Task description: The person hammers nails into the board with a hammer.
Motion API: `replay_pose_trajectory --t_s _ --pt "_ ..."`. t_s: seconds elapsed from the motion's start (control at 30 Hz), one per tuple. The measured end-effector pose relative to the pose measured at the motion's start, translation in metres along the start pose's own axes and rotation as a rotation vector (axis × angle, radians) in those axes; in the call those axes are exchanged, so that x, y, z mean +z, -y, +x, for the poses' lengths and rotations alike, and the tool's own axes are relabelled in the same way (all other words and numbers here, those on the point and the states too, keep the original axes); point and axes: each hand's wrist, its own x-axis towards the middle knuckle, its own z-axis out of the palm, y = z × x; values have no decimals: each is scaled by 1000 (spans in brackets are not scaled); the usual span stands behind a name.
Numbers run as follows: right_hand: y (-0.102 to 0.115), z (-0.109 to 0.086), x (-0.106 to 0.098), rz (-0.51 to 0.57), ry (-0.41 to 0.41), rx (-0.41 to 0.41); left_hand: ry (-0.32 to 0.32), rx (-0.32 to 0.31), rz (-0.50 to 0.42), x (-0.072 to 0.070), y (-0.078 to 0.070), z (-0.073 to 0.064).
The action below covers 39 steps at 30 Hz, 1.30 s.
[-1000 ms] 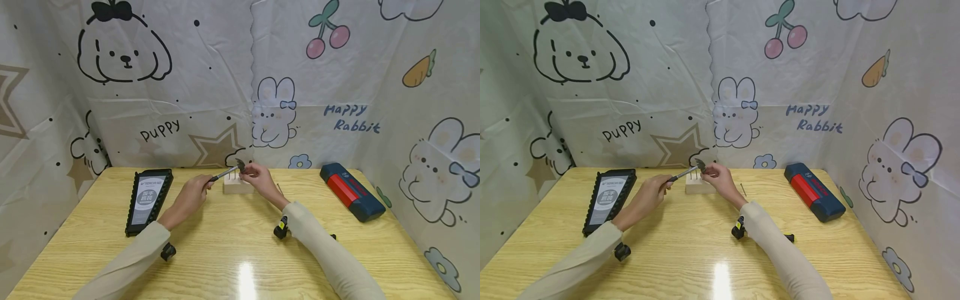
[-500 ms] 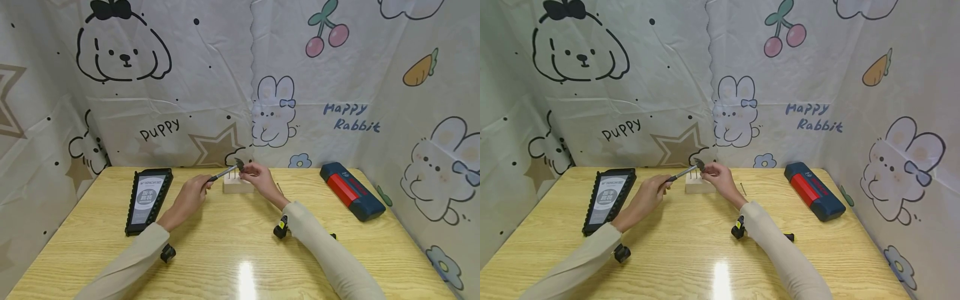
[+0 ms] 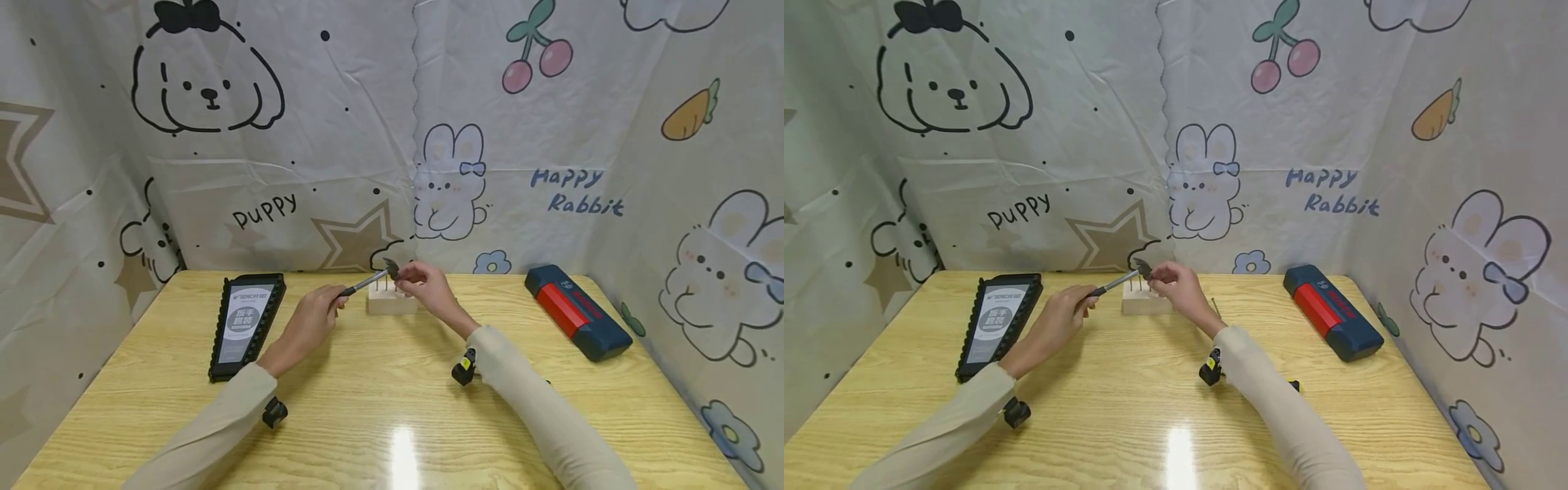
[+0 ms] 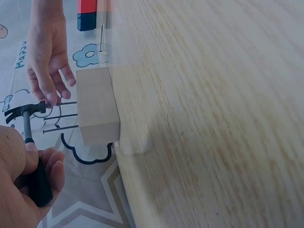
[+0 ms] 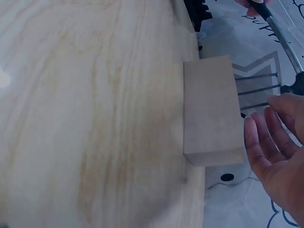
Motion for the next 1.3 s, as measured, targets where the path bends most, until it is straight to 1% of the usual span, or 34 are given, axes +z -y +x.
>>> replay_pose_trajectory --t_s 0.23,0.4,0.5,0.7,0.8,1.07,1.17,1.3 --pt "0 -1 -21 -34 69 20 7 -11 -7 0 0 1" --pt "0 -5 -35 -72 53 65 15 -18 0 -1 -1 2" --pt "0 -8 -39 -122 30 91 17 -26 8 -2 -2 2" --pt "-8 -18 -52 -314 8 129 13 -28 -4 -3 -2 3" --pt "-12 -22 -62 -396 18 157 13 -27 -10 -2 -2 3" --pt "-19 -27 -83 -489 67 225 13 -34 -4 -2 -1 3" --pt "-19 -28 -87 -532 79 276 5 -45 -21 -2 -1 3" --pt "-22 -30 -90 -562 91 337 -6 -53 -45 -2 -2 4"
